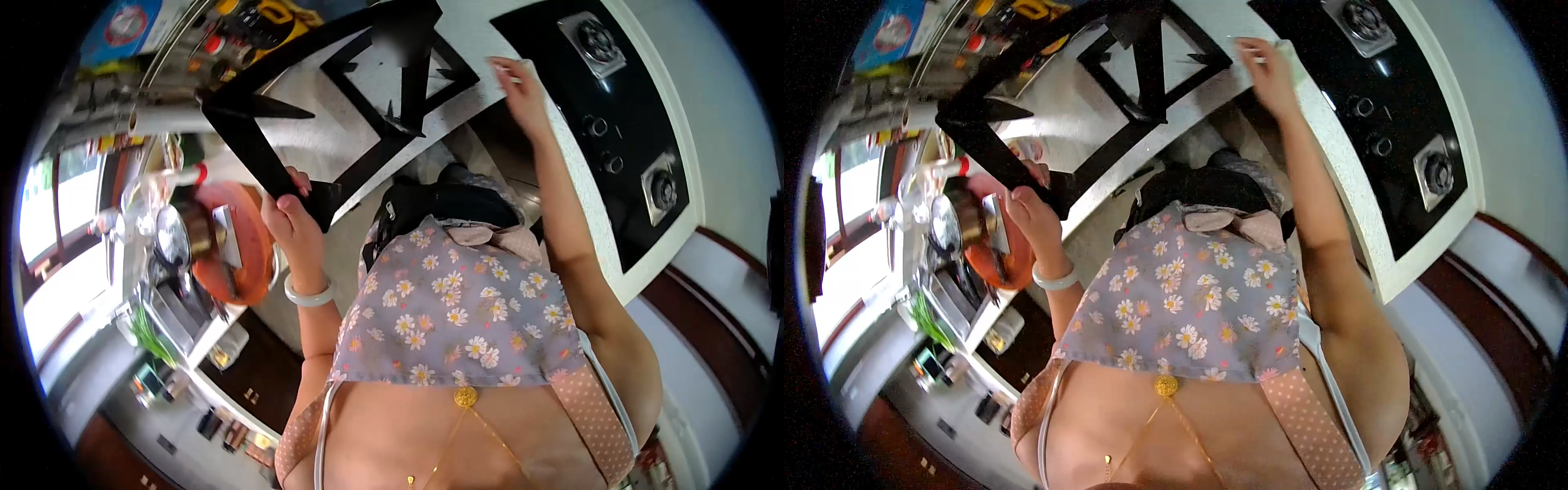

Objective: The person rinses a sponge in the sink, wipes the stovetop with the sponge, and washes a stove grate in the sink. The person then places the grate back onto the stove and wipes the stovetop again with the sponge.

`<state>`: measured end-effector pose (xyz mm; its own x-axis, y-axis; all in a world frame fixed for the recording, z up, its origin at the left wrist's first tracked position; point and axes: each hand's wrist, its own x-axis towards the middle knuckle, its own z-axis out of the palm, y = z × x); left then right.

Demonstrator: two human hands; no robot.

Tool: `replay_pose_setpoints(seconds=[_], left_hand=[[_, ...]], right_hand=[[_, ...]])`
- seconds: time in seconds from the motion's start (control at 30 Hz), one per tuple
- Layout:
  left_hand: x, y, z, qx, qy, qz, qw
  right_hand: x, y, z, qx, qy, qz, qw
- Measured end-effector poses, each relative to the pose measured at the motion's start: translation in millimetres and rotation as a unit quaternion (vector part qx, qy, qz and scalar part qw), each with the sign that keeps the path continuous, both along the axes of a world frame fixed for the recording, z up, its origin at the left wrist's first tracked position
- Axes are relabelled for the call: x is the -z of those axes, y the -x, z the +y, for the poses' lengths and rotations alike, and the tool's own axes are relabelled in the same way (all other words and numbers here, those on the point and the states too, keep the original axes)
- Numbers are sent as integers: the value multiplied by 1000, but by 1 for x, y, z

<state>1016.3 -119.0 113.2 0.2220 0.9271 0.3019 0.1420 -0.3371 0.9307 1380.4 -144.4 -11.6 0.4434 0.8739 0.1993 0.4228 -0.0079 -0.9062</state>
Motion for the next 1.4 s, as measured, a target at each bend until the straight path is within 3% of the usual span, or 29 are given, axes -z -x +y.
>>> replay_pose_setpoints(seconds=[0.03,0.07,0.13,0.2,0.27,0.4,0.5,0.63,0.7,0.8,0.83,0.93,1.0,1.17,1.27,1.4], left_hand=[[-10,-4,-4,-56,-20,13,998],[-14,0,-8,-84,-20,30,996],[-19,15,-15,-145,-12,67,987],[-22,20,-23,-201,-16,39,979],[-26,32,-39,-278,16,80,957],[-36,37,-65,-274,59,-116,953],[-40,46,-88,-299,78,-146,940],[-44,68,-127,-368,79,-197,905],[-43,94,-148,-402,81,-202,889],[-39,134,-180,-459,45,-242,854],[-33,156,-196,-496,44,-237,834],[-17,227,-244,-530,5,-244,812],[-3,286,-276,-541,-14,-237,807],[-11,393,-334,-606,27,-180,775],[-16,459,-347,-611,13,-214,762],[-8,544,-340,-615,25,-269,741]], right_hand=[[19,-26,-3,54,62,-204,975],[38,-50,-9,103,113,-400,904],[62,-63,-19,159,177,-459,856],[99,-84,-24,86,258,-429,861],[116,-86,-18,67,145,-428,890],[98,-77,-7,25,131,-418,899],[102,-85,10,16,135,-431,892],[114,-101,26,23,98,-306,947],[79,-72,34,44,71,-249,965],[18,16,47,-84,-38,-40,995],[-21,66,41,-115,10,1,993],[-49,177,41,-257,29,154,954],[-85,279,20,-280,54,256,924],[-108,470,-8,-408,59,354,839],[-123,554,-15,-497,71,389,772],[-127,640,-10,-480,102,396,776]])
